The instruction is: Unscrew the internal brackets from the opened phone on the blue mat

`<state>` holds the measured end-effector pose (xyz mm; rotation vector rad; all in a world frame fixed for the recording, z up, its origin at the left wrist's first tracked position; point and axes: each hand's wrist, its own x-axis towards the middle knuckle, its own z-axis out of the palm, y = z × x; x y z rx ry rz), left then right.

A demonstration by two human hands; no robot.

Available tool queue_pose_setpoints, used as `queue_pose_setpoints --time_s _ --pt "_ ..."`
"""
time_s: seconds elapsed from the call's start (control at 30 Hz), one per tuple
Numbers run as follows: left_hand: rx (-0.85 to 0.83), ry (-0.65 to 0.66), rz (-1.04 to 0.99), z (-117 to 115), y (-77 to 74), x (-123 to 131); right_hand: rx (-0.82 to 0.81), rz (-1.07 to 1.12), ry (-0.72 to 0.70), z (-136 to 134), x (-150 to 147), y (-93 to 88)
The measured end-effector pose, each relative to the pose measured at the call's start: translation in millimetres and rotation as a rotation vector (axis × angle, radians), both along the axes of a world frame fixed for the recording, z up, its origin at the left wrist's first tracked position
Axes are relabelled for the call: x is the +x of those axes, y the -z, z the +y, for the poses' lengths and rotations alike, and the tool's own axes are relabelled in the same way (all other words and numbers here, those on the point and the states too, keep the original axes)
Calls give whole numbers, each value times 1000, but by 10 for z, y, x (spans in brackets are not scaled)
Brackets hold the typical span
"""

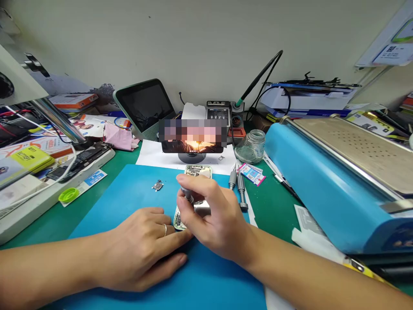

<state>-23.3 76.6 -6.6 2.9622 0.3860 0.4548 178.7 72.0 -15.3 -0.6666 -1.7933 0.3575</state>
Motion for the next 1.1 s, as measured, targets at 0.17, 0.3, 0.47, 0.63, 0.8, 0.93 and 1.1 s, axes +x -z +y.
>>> queue_pose_setpoints --time_s 0.17,0.3,0.47,0.63,0.8,0.93,1.1 --pt "1 -4 5 -13 -6 0 -36 16 57 -7 -18 2" --pt "-1 -4 19 0 5 2 -47 24 60 0 -12 6" --pt "-30 -17 46 7 4 -12 -27 7 80 27 11 13" --pt "-58 -40 62 2 4 -19 42 -44 116 41 51 -5" --pt "-29 -52 60 9 -2 -14 136 -142 129 11 82 -94" --pt "0 -50 52 18 -15 -19 203 -212 109 -11 32 -190" --pt "8 -36 30 21 -8 -20 263 -212 100 25 27 -174"
